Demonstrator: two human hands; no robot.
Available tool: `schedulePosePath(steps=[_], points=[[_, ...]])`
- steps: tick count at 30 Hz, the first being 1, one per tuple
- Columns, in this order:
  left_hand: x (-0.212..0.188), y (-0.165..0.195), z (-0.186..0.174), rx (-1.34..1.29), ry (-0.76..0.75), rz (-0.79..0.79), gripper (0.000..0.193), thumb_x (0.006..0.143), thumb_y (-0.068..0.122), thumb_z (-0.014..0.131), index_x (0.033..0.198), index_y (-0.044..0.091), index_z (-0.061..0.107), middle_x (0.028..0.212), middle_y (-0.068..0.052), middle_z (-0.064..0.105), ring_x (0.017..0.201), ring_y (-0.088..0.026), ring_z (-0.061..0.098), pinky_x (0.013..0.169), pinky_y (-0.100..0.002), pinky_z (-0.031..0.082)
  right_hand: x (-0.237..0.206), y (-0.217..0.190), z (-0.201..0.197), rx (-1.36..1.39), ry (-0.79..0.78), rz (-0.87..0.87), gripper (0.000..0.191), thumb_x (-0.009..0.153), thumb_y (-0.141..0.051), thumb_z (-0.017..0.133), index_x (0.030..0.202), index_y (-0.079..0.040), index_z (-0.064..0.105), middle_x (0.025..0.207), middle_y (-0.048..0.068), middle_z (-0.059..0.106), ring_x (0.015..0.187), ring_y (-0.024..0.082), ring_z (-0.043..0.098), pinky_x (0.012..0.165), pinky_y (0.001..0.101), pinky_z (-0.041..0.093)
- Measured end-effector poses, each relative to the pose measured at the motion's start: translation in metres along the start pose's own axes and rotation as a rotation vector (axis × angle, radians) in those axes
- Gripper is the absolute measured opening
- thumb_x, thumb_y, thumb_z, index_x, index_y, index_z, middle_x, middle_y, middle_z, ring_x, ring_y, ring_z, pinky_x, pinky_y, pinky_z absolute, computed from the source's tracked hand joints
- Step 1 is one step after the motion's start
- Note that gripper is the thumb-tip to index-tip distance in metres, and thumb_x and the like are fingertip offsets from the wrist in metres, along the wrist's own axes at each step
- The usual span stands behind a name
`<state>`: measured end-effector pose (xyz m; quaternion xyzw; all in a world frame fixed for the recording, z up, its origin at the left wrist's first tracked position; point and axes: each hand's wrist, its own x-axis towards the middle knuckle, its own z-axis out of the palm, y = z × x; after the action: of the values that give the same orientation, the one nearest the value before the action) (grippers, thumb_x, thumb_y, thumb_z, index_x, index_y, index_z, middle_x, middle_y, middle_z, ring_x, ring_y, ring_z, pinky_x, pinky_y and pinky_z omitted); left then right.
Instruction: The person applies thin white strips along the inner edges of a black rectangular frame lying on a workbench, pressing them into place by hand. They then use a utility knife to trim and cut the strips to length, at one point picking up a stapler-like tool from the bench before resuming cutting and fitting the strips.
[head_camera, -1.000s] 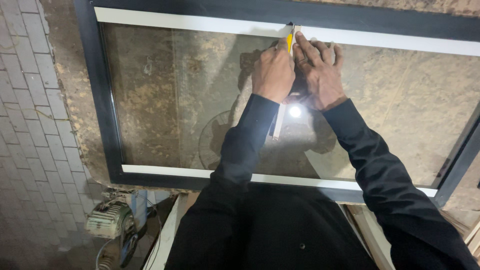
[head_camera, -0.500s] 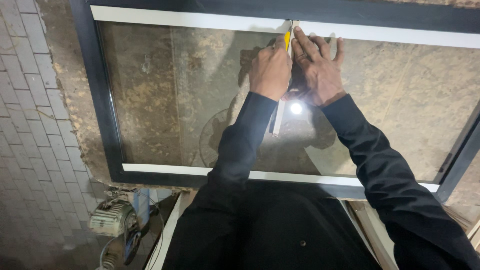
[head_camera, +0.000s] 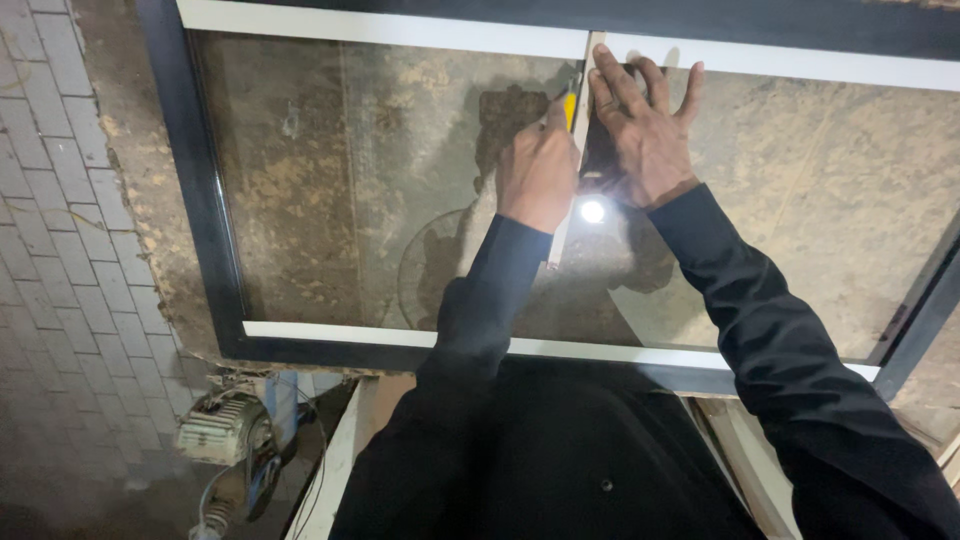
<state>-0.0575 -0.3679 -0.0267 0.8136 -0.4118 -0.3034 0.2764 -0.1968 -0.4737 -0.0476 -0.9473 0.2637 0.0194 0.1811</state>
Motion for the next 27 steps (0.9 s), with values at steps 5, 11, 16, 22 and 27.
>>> schedulePosePath(steps=[5,11,16,22,27], points=[[-0.012,-0.01,-0.004,-0.111,0.192,0.186,0.045,0.098,0.007,0.058,0.142,-0.001,0.054,0.108,-0.024,0.071,0.095,-0.04,0.074,0.082,-0.047,0.06,0.0,0.002,0.0,0.017,0.001,-0.017,0.132,0.053,-0.058,0.09,0.163,-0.002,0.045,0.176,0.007,0.028,0.162,0.039,0.018,0.117,0.0777,-0.005],[0.009,-0.006,0.021,-0.171,0.303,0.111,0.05,0.099,0.01,0.057,0.147,0.004,0.046,0.12,-0.025,0.068,0.096,-0.04,0.073,0.077,-0.044,0.062,0.002,0.004,0.001,0.005,-0.045,0.007,0.135,0.05,-0.053,0.093,0.164,-0.002,0.041,0.176,0.007,0.026,0.161,0.039,0.017,0.118,0.0791,-0.001],[0.012,-0.013,0.035,-0.104,0.248,0.043,0.05,0.099,0.013,0.061,0.147,0.007,0.051,0.108,-0.02,0.071,0.091,-0.04,0.073,0.075,-0.048,0.06,0.002,0.005,0.002,-0.042,-0.077,0.021,0.131,0.053,-0.048,0.095,0.164,-0.005,0.042,0.178,0.005,0.023,0.164,0.037,0.015,0.12,0.0794,0.007],[0.01,-0.015,0.036,-0.106,0.251,0.058,0.056,0.097,0.013,0.064,0.149,0.003,0.046,0.111,-0.021,0.069,0.09,-0.038,0.074,0.074,-0.044,0.061,0.004,0.0,-0.003,0.004,-0.091,0.042,0.134,0.049,-0.044,0.095,0.164,-0.006,0.04,0.176,0.005,0.021,0.162,0.037,0.015,0.12,0.08,0.008],[-0.001,-0.012,0.03,-0.165,0.257,0.055,0.057,0.098,0.009,0.063,0.152,0.002,0.044,0.115,-0.022,0.068,0.095,-0.039,0.072,0.077,-0.045,0.061,0.01,-0.006,-0.014,0.042,-0.104,0.062,0.126,0.05,-0.042,0.096,0.158,-0.005,0.043,0.173,0.007,0.023,0.16,0.04,0.015,0.117,0.0812,0.009]])
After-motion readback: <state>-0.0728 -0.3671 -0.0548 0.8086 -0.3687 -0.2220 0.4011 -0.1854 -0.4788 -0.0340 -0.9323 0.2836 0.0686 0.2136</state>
